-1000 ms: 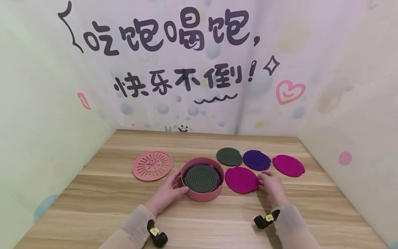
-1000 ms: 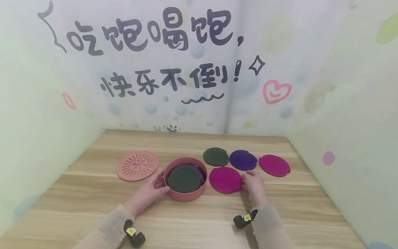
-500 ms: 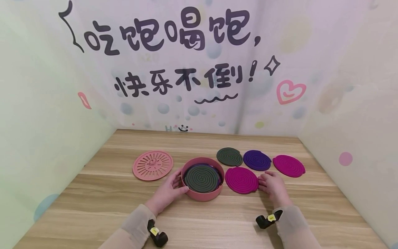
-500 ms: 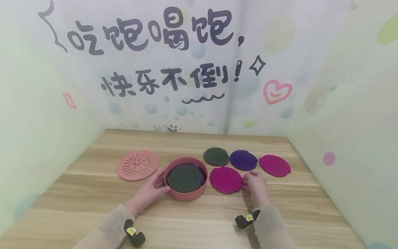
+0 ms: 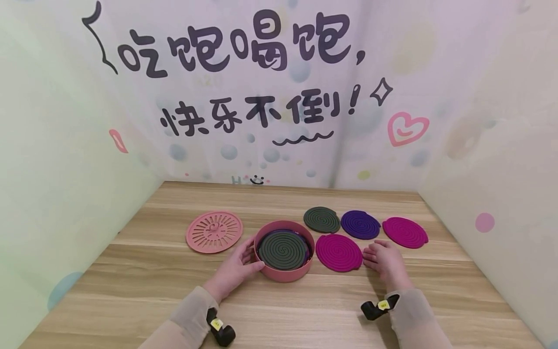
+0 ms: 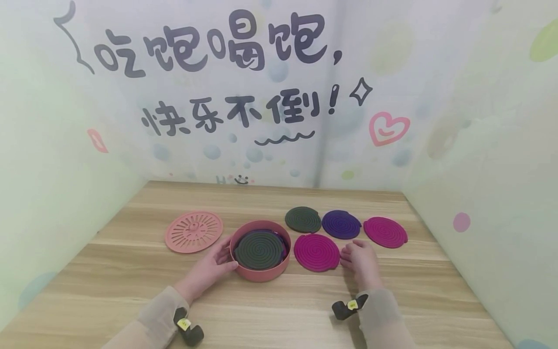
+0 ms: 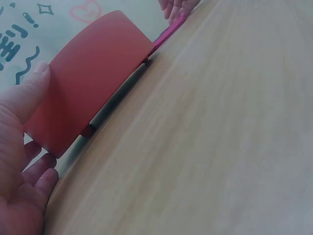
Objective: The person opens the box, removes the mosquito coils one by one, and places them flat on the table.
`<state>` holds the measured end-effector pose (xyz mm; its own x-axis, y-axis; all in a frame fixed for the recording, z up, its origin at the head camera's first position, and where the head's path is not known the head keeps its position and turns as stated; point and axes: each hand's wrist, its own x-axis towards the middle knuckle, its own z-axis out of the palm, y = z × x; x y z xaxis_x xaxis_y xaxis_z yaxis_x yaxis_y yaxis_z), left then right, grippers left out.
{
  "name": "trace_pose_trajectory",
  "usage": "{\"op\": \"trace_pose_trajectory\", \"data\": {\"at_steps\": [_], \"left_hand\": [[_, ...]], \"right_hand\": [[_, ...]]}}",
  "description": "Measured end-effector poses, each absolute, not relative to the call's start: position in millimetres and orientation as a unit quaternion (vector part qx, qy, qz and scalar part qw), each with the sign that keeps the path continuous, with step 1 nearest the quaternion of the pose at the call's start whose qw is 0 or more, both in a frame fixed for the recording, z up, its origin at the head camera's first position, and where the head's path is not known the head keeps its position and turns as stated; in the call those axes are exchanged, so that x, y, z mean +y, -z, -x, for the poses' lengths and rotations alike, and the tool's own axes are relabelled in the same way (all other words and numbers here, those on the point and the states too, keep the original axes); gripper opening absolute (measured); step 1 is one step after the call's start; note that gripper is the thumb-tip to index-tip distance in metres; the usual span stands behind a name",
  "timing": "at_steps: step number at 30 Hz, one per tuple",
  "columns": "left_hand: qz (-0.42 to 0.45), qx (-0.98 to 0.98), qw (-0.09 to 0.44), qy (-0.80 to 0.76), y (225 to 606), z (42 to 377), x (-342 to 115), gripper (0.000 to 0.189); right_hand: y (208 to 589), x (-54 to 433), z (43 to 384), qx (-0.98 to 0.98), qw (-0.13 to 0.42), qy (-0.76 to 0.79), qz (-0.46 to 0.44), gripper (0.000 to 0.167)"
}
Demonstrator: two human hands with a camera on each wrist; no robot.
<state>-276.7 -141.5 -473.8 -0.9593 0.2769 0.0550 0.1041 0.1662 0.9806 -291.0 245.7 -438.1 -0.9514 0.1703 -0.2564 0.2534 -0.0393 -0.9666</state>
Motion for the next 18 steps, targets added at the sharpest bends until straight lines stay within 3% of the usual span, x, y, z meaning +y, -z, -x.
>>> {"op": "trace_pose_trajectory", "data": {"at_steps": [9, 18], "left_hand": [[-0.131, 0.756, 0.068, -0.637, 475, 277, -141, 0.084], [-0.132, 0.755, 0.07, -0.639, 476, 278, -142, 0.084]], "right_hand": [[433, 248, 288, 0.706, 0.015, 0.69, -0.157, 0.057], [416, 224, 294, 0.735, 0.023, 0.669, -0.102, 0.053]]}}
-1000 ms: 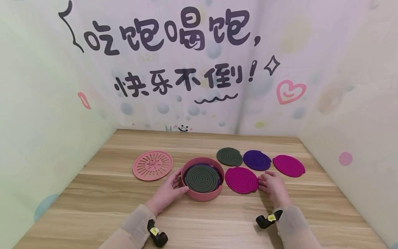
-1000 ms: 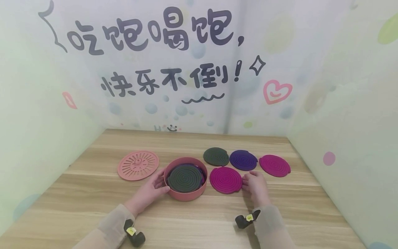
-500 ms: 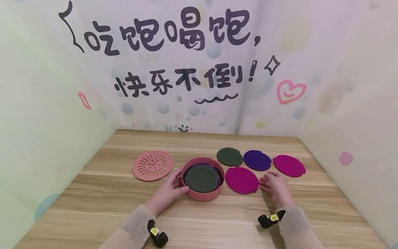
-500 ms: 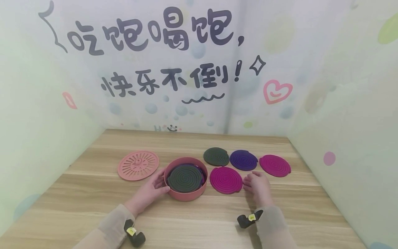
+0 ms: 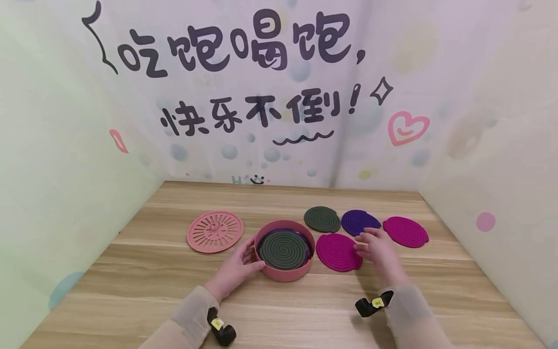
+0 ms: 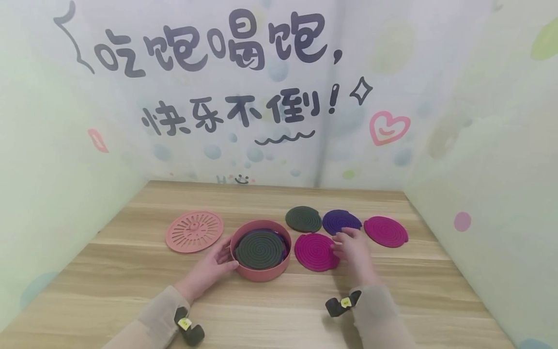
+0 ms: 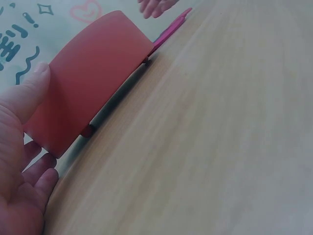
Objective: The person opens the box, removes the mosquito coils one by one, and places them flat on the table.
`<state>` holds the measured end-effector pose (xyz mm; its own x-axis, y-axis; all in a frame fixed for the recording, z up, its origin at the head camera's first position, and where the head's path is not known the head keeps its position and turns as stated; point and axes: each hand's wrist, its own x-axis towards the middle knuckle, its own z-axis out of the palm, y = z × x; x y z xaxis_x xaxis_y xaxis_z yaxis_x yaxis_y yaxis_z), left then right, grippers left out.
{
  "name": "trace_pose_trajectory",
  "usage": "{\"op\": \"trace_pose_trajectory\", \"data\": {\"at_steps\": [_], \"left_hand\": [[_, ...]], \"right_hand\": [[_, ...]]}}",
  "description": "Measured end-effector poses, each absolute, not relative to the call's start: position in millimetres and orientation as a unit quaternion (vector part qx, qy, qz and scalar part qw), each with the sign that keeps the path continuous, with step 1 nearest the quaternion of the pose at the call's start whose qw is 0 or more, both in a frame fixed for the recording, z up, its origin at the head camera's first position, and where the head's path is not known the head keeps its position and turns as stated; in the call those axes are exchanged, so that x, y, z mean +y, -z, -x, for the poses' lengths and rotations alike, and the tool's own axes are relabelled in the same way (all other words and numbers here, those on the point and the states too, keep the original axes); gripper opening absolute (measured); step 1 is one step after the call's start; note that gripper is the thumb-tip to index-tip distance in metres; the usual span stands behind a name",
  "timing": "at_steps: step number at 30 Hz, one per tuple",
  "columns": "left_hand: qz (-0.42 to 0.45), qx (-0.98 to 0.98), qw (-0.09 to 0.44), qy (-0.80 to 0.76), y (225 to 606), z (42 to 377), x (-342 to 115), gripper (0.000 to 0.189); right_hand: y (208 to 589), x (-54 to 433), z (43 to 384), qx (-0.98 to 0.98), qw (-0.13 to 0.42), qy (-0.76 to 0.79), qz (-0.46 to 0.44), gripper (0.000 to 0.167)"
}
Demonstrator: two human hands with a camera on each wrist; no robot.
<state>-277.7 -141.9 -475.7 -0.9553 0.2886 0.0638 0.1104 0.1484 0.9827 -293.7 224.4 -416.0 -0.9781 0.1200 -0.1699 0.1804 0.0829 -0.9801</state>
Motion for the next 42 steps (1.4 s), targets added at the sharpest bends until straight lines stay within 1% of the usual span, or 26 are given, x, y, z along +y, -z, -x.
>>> {"op": "trace_pose_trajectory", "data": {"at_steps": [7, 15, 24, 30, 42], "left_hand": [[-0.135, 0.759, 0.066, -0.634, 476, 278, -142, 0.083], [-0.129, 0.762, 0.063, -0.632, 477, 276, -141, 0.083], [-0.128, 0.762, 0.06, -0.632, 479, 278, -142, 0.083], [-0.133, 0.76, 0.06, -0.633, 479, 278, -141, 0.082], [-0.131, 0.751, 0.064, -0.644, 474, 275, -140, 0.079]], "right_hand": [[409, 196, 305, 0.734, 0.019, 0.675, -0.067, 0.051], [402, 160, 313, 0.731, 0.008, 0.681, -0.054, 0.047], [399, 126, 317, 0.749, 0.029, 0.661, -0.019, 0.044], [403, 110, 319, 0.767, 0.046, 0.639, -0.009, 0.042], [405, 96, 314, 0.804, 0.051, 0.593, -0.002, 0.043]]}}
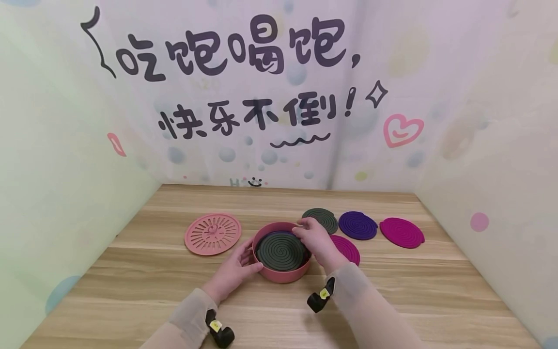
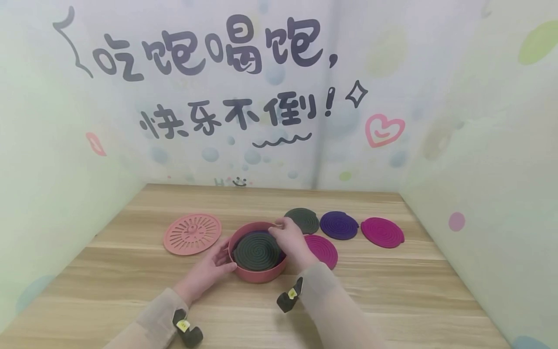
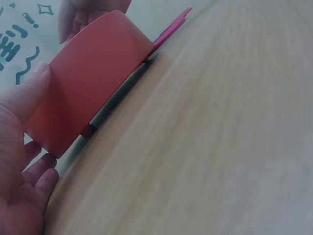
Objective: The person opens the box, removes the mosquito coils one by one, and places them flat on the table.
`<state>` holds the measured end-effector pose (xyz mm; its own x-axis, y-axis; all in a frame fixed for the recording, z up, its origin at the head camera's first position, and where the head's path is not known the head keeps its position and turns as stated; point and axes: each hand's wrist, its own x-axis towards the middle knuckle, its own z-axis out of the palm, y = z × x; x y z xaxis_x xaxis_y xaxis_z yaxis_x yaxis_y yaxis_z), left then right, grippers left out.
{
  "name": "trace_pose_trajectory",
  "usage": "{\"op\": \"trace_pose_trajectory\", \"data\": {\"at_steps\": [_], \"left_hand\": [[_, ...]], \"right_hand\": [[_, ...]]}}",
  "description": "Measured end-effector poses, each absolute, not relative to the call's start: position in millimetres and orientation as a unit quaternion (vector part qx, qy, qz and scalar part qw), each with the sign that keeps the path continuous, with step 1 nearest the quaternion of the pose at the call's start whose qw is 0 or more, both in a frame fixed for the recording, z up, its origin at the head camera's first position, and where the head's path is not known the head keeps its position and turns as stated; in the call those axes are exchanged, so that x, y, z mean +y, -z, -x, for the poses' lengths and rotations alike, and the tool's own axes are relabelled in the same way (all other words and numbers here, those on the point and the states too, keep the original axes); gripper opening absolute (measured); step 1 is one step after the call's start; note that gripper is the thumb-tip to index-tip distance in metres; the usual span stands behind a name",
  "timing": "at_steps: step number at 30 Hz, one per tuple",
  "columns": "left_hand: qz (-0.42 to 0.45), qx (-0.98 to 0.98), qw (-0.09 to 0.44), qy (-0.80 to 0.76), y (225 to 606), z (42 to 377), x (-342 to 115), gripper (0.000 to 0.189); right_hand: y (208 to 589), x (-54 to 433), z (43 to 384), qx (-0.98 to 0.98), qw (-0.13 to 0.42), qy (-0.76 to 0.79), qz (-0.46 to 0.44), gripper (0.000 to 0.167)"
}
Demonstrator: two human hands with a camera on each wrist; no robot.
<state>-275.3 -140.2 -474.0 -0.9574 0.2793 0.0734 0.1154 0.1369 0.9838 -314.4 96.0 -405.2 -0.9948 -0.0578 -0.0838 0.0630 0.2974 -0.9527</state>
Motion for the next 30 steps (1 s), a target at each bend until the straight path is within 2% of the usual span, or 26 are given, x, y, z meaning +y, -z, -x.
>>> {"op": "trace_pose_trajectory", "data": {"at_steps": [16, 30], "left_hand": [[-0.135, 0.756, 0.059, -0.638, 479.2, 279.0, -141.5, 0.08], [-0.134, 0.756, 0.061, -0.638, 480.0, 278.6, -141.9, 0.082]], "right_hand": [[404.8, 93.0, 314.1, 0.84, 0.045, 0.541, 0.002, 0.034], [406.8, 91.2, 313.2, 0.826, 0.039, 0.563, 0.012, 0.036]]}}
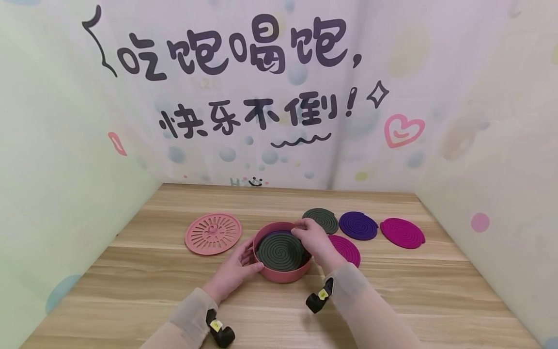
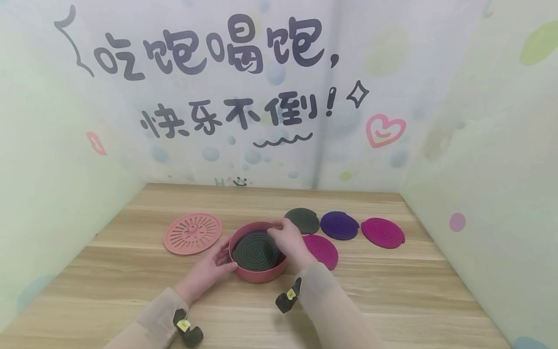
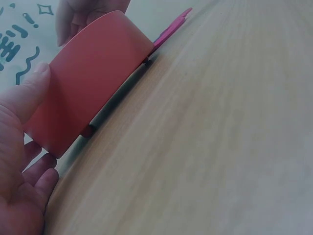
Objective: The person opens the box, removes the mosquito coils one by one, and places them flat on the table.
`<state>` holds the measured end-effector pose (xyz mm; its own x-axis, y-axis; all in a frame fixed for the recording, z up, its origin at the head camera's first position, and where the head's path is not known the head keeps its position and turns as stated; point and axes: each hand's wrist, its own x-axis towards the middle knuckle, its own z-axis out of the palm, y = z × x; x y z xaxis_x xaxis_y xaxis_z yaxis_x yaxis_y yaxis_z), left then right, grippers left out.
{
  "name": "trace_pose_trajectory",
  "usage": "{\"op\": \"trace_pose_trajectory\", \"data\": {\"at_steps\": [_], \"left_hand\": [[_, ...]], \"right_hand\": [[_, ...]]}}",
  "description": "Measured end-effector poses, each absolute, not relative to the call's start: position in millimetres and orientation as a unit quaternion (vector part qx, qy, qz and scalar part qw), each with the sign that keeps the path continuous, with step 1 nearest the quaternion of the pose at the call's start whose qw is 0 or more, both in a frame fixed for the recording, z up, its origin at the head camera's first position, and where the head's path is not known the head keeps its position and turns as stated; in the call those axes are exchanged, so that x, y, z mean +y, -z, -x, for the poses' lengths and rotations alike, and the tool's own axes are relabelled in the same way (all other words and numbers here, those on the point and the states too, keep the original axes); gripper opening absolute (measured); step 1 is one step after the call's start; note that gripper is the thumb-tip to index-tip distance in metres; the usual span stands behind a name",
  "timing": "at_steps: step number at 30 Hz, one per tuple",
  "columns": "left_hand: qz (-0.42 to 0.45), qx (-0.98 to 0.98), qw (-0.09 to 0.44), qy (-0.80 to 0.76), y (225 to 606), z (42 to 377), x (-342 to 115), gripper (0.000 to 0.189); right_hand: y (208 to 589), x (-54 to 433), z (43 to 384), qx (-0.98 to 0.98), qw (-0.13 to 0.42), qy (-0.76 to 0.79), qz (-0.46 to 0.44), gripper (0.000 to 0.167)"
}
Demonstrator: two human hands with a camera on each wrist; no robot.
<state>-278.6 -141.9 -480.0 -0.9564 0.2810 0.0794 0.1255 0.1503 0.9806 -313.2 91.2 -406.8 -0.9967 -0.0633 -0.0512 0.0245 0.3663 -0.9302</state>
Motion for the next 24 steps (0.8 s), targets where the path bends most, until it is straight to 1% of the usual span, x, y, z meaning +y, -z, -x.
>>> {"op": "trace_pose_trajectory", "data": {"at_steps": [17, 24], "left_hand": [[-0.129, 0.758, 0.062, -0.636, 476.7, 276.1, -142.3, 0.08], [-0.13, 0.762, 0.061, -0.631, 475.7, 275.3, -143.0, 0.078]], "right_hand": [[410.5, 88.9, 314.7, 0.76, 0.029, 0.649, -0.002, 0.037], [410.0, 87.3, 313.8, 0.748, 0.049, 0.661, -0.024, 0.036]]}}
